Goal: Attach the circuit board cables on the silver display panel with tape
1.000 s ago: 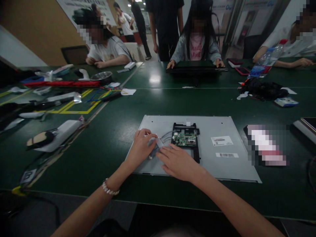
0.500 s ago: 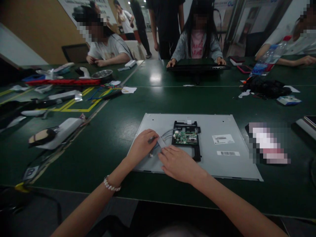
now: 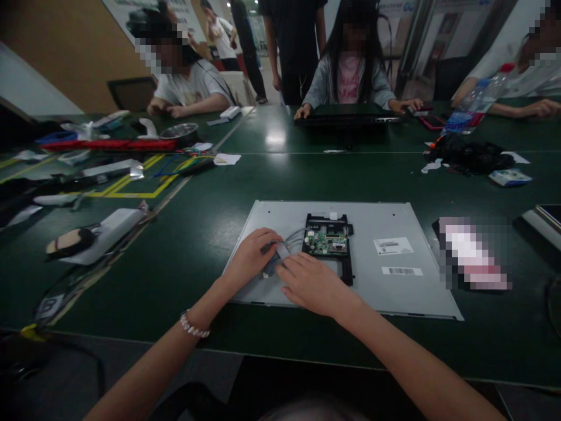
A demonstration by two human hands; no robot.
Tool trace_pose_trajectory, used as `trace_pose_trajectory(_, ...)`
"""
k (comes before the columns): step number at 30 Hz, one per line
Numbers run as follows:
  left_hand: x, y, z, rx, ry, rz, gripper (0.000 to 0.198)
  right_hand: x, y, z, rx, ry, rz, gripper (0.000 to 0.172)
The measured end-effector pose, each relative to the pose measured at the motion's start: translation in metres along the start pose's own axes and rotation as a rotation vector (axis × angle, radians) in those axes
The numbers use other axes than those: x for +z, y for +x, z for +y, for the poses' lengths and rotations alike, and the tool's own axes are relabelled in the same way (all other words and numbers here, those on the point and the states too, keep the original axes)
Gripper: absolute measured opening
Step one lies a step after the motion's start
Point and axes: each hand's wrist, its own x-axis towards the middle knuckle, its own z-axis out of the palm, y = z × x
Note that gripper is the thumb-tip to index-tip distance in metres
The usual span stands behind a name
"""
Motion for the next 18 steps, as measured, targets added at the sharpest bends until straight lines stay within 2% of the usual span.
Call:
trace_pose_trajectory(5, -0.002, 0.0, 0.002, 0.015, -0.006, 0.005, 0.014, 0.004, 0.0, 0.002, -0.011, -0.035, -0.016, 0.038)
trace_pose_trajectory(14, -0.005, -0.004, 0.006, 0.014, 0.1, -0.04, 0.029, -0.005, -0.007, -0.002, -0.034, -0.011, -0.01, 0.036)
trace_pose_trajectory(18, -0.005, -0.005, 0.007, 0.007, 0.109, -0.06, 0.033, -0.017, -0.011, 0.007, -0.023, 0.032, 0.038, 0.036)
